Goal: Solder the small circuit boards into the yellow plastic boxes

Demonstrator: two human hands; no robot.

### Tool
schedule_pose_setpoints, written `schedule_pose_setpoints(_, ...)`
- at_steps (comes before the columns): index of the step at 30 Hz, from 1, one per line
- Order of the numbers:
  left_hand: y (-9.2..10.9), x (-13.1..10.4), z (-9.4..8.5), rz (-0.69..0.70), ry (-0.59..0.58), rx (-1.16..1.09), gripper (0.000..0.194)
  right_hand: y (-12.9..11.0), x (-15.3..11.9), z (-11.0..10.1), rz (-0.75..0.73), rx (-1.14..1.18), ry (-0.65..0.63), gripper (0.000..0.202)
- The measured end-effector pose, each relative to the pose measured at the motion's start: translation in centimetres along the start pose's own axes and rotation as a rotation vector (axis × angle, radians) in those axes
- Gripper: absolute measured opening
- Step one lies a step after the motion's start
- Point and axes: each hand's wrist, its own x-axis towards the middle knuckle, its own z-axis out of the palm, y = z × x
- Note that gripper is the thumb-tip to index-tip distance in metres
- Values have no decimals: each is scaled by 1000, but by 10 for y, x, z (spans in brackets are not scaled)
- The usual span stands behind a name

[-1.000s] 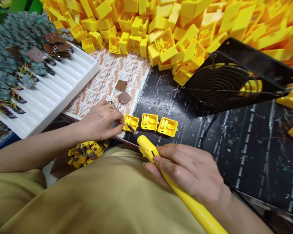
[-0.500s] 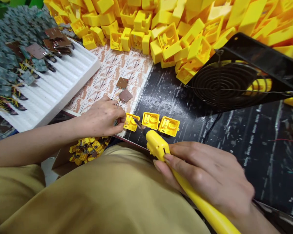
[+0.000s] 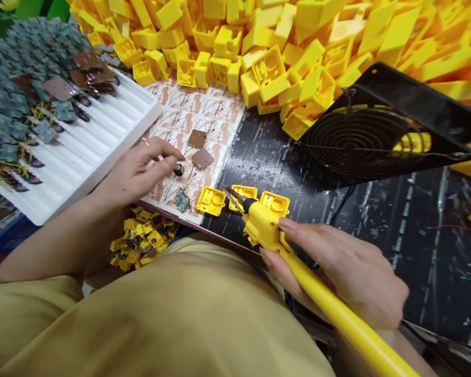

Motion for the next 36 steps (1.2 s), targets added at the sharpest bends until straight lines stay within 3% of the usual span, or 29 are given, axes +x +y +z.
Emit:
schedule_pose_setpoints(4, -7, 4, 13, 42, -163, 84, 16, -7, 17, 1, -181, -36, -70, 59)
schedule_pose_setpoints(10, 5, 7, 16, 62, -255, 59, 13, -4, 13, -1, -147, 19, -21, 70)
schedule_pose_setpoints(18, 14, 9, 23, 34, -270, 132, 13, -9, 15, -1, -118, -41, -38, 36)
schedule_pose_setpoints(23, 18, 9, 26, 44, -272, 223, 15, -12, 13, 3, -119, 96, -109, 7)
schedule_pose_setpoints(27, 19, 11, 28, 81, -255, 246, 16, -19, 21, 8, -162, 57, -166, 17)
schedule_pose_setpoints(31, 19, 15, 28, 119, -259, 280, 17, -23, 30, 12, -263, 29, -162, 13)
schedule_pose_setpoints(36, 22, 18, 27, 128, -293, 321, 16, -19, 33, 3, -287, 46, -177, 12)
